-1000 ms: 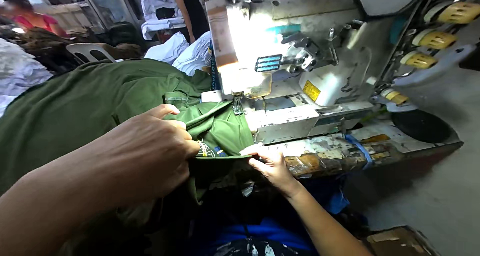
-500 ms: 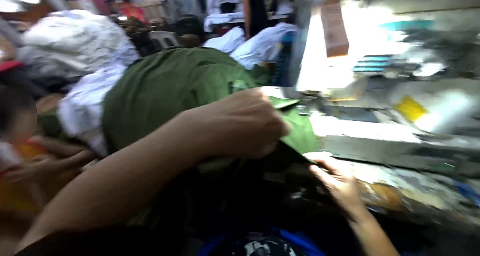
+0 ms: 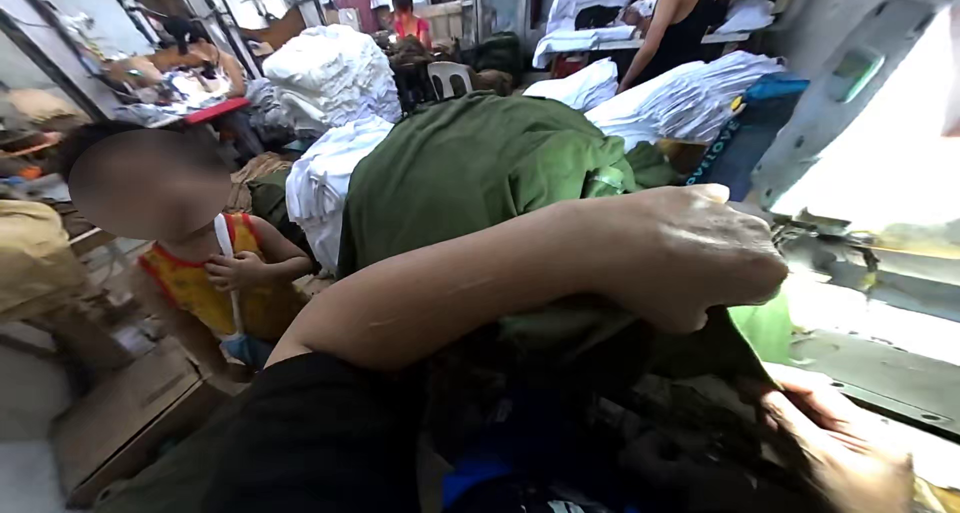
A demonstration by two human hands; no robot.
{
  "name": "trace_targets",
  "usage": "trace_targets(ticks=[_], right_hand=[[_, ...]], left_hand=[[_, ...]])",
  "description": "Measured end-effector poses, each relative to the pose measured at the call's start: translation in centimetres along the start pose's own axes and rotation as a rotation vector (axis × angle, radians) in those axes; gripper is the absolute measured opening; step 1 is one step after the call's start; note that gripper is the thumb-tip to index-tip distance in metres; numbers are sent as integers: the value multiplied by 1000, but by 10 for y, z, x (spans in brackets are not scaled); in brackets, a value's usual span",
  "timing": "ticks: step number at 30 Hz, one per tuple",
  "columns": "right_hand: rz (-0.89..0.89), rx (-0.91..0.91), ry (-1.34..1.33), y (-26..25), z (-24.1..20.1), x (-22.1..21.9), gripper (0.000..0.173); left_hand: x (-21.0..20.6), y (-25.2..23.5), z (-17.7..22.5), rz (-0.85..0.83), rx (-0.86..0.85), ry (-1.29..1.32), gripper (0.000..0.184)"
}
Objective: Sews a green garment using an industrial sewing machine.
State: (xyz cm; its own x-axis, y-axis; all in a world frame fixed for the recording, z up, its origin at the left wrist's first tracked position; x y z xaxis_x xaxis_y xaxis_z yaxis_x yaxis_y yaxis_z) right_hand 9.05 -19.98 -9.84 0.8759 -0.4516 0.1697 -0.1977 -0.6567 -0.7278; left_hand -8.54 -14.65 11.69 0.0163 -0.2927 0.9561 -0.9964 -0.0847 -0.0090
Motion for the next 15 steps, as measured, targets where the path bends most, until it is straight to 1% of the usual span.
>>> trace_targets(ticks=[6, 8, 11, 12, 15], right_hand=[[-13, 45, 15, -1, -4, -6, 16], [6, 46, 26, 2, -6, -7, 17], [78, 10, 40, 1, -20, -7, 13], [83, -1, 42, 0, -24, -7, 13], [3, 13, 41, 7, -8, -4, 14]], left_hand=[[1, 2, 2, 22, 1, 15, 11], [3, 3, 3, 22, -10, 28, 15], [5, 2, 9, 19, -11, 46, 12], [5, 2, 10, 0, -5, 51, 11], [1, 3, 7, -103, 31, 2, 6]])
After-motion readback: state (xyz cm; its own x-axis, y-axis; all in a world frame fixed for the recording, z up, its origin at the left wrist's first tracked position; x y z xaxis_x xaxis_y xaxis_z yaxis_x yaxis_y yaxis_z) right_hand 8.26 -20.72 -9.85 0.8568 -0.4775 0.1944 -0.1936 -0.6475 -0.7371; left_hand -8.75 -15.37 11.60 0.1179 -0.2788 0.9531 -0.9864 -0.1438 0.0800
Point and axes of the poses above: each hand's wrist, its own y-axis away from the middle knuckle, its own x-axis out of the back of the hand, z = x × y, the point moved 6 cm from there along -y, towards the middle knuckle, and after that the axes turned 8 degrees about x, right-handed, at the moved point
